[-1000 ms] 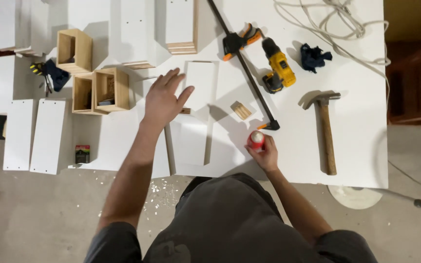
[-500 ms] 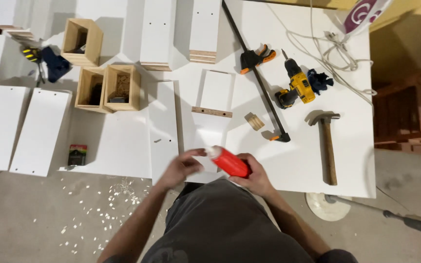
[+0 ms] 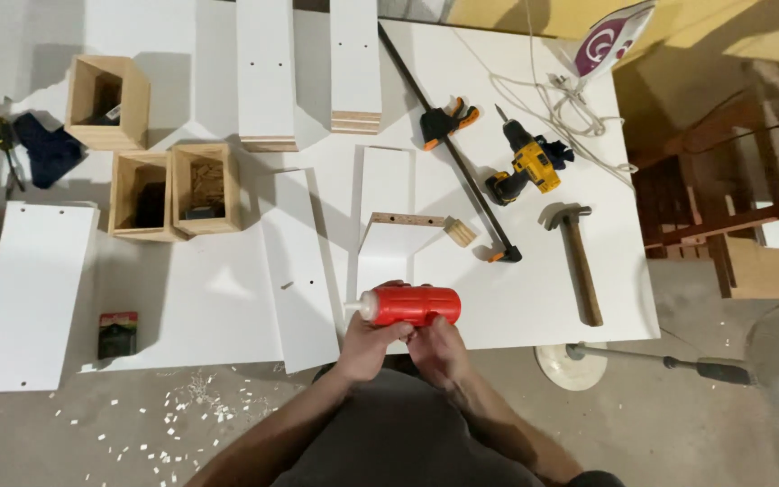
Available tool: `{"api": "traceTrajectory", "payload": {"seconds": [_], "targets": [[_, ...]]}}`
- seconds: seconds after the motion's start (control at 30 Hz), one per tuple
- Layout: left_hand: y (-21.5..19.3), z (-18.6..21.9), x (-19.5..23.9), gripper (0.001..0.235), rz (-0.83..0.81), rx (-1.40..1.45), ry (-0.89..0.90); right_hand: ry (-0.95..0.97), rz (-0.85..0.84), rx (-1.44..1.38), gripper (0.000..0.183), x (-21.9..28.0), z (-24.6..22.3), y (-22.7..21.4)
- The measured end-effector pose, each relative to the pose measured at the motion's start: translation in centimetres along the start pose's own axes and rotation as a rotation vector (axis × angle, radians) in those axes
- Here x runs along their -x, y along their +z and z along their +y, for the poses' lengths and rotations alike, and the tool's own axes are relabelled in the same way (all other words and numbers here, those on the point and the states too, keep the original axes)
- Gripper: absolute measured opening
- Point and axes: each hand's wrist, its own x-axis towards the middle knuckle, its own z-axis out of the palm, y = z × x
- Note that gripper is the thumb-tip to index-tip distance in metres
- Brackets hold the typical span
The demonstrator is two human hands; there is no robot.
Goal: Assemble white wooden panels using wood glue and a hammer on a workbench.
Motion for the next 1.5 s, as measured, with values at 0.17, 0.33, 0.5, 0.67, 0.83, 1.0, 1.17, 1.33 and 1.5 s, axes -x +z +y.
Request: {"api": "traceTrajectory", "payload": {"seconds": [0.17, 0.33, 0.5, 0.67, 0.83, 1.0, 1.17, 1.33, 1.5], "targets": [[0.3, -0.3, 0.2, 0.071, -0.181, -0.203, 0.158, -0.036, 0.153, -0.113, 0.062, -0.5, -1.9, -1.5], [-4.1, -0.9, 0.1, 0.040, -0.188, -0.434, -0.004, -0.414, 0.083, -0.225, 0.060, -3.2, -13.2, -0.8], [-7.5, 2.3, -3.0, 0.027, 0.256, -0.765, -0.069, -0.570, -0.192, 0.611, 0.062, -6.3, -15.3, -1.9], [-5.4, 6.6, -7.5, 0.039, 0.270, -0.923, 0.099, -1.028, -0.418, 0.599, 0.061, -7.2, -24.5, 7.8], [-2.1, 9.9, -8.8, 0.059, 0.202, -0.913, 0.192, -0.603, -0.370, 0.768, 0.066, -8.5, -15.0, 3.5], [-1.2, 10.4, -10.1, 0.065, 0.115, -0.884, 0.097, -0.802, -0.535, 0.284, 0.068, -10.5, -22.3, 7.3], [-3.1, 8.5, -11.7, 0.052, 0.036, -0.868, 0.156, -0.499, -0.326, 0.244, 0.069, -16.0, -14.9, 7.3], [-3.9, 7.3, -12.3, 0.042, 0.020, -0.850, 0.191, -0.434, -0.224, 0.208, 0.051, -18.8, -11.0, 8.6], [-3.9, 6.9, -12.7, 0.033, 0.040, -0.798, 0.160, -0.394, -0.187, 0.249, 0.051, -19.2, -10.0, 8.9]]}}
